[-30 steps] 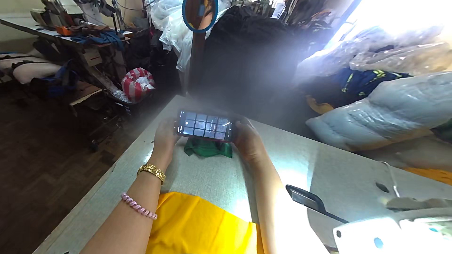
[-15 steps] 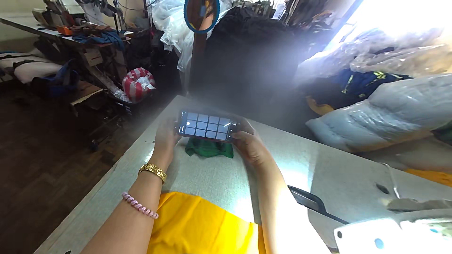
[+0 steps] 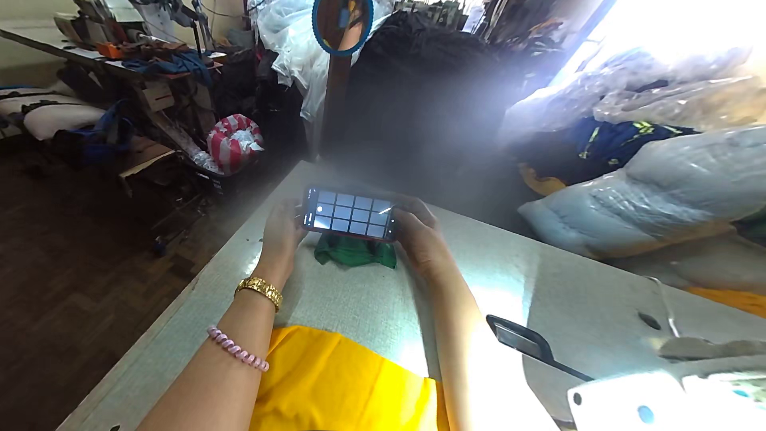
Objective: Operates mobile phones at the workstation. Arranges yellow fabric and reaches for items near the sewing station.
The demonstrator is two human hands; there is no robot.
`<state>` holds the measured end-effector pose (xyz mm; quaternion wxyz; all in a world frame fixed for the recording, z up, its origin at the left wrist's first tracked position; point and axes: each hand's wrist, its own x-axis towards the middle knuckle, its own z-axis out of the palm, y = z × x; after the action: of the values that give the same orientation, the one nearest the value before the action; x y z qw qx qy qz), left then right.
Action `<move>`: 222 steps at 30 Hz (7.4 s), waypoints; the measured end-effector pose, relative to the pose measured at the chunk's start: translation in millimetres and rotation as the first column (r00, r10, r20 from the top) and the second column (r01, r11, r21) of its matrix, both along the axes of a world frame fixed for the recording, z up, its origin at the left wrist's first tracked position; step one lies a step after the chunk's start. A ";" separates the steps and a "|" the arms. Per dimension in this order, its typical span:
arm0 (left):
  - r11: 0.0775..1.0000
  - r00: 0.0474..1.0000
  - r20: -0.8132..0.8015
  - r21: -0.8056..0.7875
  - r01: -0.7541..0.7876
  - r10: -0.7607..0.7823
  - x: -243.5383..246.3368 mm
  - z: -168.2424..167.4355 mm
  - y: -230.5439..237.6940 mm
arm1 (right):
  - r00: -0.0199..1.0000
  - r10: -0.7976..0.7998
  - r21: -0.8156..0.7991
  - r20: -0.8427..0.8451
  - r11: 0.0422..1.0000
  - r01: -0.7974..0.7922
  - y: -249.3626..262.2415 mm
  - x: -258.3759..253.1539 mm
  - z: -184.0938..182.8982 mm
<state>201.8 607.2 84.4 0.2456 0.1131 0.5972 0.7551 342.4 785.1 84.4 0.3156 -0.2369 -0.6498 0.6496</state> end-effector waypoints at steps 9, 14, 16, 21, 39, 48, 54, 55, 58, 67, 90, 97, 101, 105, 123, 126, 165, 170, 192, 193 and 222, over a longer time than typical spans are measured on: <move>1.000 1.000 0.013 0.005 -0.006 0.006 -3.0 -0.9 2.4 | 0.994 0.040 -0.064 -0.098 0.997 -0.047 6.9 -2.0 2.0; 0.998 0.997 0.043 0.017 -0.058 0.058 -13.4 -8.1 8.2 | 0.998 0.033 -0.037 -0.058 0.999 -0.035 2.4 -0.9 4.9; 0.998 0.997 0.050 0.016 -0.061 0.060 -12.7 -6.4 8.2 | 0.996 0.056 -0.050 -0.067 0.997 -0.060 2.9 -0.5 4.6; 0.998 0.997 0.052 0.026 -0.062 0.060 -12.8 -6.9 8.5 | 0.987 0.114 -0.024 -0.109 0.993 -0.118 7.3 -0.4 -0.6; 0.999 0.998 0.048 0.017 -0.050 0.050 -8.7 -3.9 6.2 | 0.991 0.106 -0.072 -0.077 0.991 -0.111 4.3 2.2 1.7; 1.000 0.999 0.026 0.022 -0.020 0.020 -10.6 -3.1 6.1 | 0.992 0.114 -0.065 -0.048 0.991 -0.117 5.3 6.1 -3.8; 0.999 0.999 0.044 0.028 -0.027 0.026 -9.6 -2.6 6.6 | 0.993 0.117 -0.085 -0.034 0.989 -0.119 5.7 5.7 -5.9; 0.999 0.999 0.043 0.030 -0.026 0.025 -9.8 -3.0 6.5 | 0.993 0.118 -0.079 -0.026 0.990 -0.119 5.7 5.6 -5.9; 0.999 0.999 0.048 0.035 -0.025 0.023 -10.3 -2.8 6.7 | 0.990 0.137 -0.068 -0.016 0.988 -0.138 7.3 5.6 -6.4; 1.000 1.000 0.002 0.001 0.013 -0.013 0.6 1.6 -1.4 | 0.996 0.089 -0.041 0.031 0.995 -0.088 -3.3 5.2 0.3; 0.999 0.998 0.052 0.044 -0.030 0.028 -7.6 0.8 5.9 | 0.997 0.068 -0.074 -0.023 0.995 -0.069 2.8 -1.6 0.3; 1.000 1.000 0.019 0.002 -0.015 0.015 -6.7 -0.9 4.0 | 0.995 0.091 -0.086 -0.036 0.992 -0.094 3.5 1.4 -3.6; 0.999 0.999 -0.006 -0.015 0.035 -0.035 -1.3 1.7 -1.8 | 0.994 0.098 -0.098 -0.046 0.990 -0.102 3.3 2.3 -3.4; 0.999 0.999 0.043 0.027 -0.021 0.020 -9.2 -0.1 6.2 | 0.994 0.096 -0.092 -0.049 0.991 -0.100 4.3 1.1 -3.5; 0.999 0.998 0.053 0.023 -0.027 0.026 -10.3 -0.6 6.9 | 0.993 0.106 -0.089 -0.043 0.990 -0.109 3.0 2.3 -2.0; 0.999 0.998 0.057 0.024 -0.023 0.022 -11.1 -1.4 7.0 | 0.993 0.115 -0.078 -0.039 0.990 -0.118 4.5 2.7 -3.6; 0.999 0.998 0.056 0.035 -0.025 0.023 -11.0 -1.2 6.5 | 0.999 0.028 -0.087 -0.022 0.996 -0.030 5.0 -4.1 -3.4; 0.999 0.998 0.060 0.036 -0.023 0.021 -11.6 -1.0 7.0 | 1.000 0.015 -0.077 -0.019 0.997 -0.017 3.5 -5.6 -1.4; 0.999 0.998 0.066 0.032 -0.023 0.021 -11.6 -0.9 7.3 | 1.000 -0.019 -0.102 -0.008 0.995 0.018 1.4 -6.1 1.8; 0.999 0.998 0.066 0.035 -0.023 0.021 -11.4 -0.4 7.2 | 1.000 -0.029 -0.106 -0.009 0.994 0.028 -0.4 -6.0 3.2; 0.999 0.998 0.055 0.030 -0.016 0.015 -12.4 -1.5 6.8 | 0.999 0.019 -0.108 -0.048 0.994 -0.024 1.2 -4.2 0.4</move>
<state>189.5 614.1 82.9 0.2541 0.0917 0.5795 0.7689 338.3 786.3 84.8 0.3104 -0.2314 -0.6084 0.6928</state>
